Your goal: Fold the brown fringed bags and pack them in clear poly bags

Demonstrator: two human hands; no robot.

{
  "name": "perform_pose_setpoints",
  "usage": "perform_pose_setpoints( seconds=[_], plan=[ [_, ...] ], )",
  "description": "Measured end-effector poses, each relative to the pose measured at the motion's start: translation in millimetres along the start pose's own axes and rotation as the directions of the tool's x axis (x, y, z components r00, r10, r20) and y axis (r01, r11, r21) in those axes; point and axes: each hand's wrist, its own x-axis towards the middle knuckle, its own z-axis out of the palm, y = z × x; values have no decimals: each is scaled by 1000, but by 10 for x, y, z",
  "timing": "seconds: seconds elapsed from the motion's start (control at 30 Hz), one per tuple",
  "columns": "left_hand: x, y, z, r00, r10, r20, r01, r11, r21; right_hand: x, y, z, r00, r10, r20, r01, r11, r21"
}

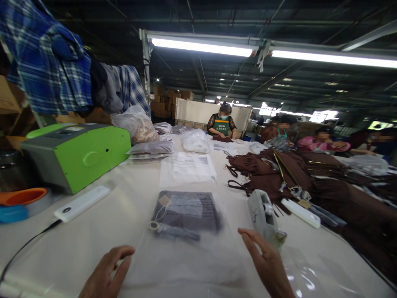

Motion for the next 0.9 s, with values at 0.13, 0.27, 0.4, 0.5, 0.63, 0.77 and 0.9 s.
perform_pose_setpoints(
  seconds=[0.13, 0.27, 0.4, 0.5, 0.63, 0.77, 0.9],
  plan=[
    [395, 340, 24, 991, -46, 125, 21, 981, 194, 323, 304, 155, 971, 233, 50, -235, 971, 45],
    [643, 569, 166, 947, -163, 278, 77, 952, 297, 425, 413, 339, 944, 290, 155, -306, 948, 86],
    [690, 613, 267, 920, -178, 348, 89, 962, 258, 454, 371, 414, 949, 286, 132, -294, 954, 49],
    [679, 593, 258, 908, -173, 383, 94, 972, 217, 488, 357, 368, 944, 303, 131, -308, 951, 23],
    [744, 585, 210, 890, -274, 364, 208, 955, 210, 507, 405, 247, 895, 418, 158, -432, 900, 62],
    [890, 626, 243, 881, -249, 401, 183, 963, 196, 490, 443, 166, 829, 515, 219, -551, 820, 154],
    [971, 636, 339, 869, -163, 468, 83, 979, 187, 485, 442, 164, 857, 462, 230, -488, 870, 74]
  ],
)
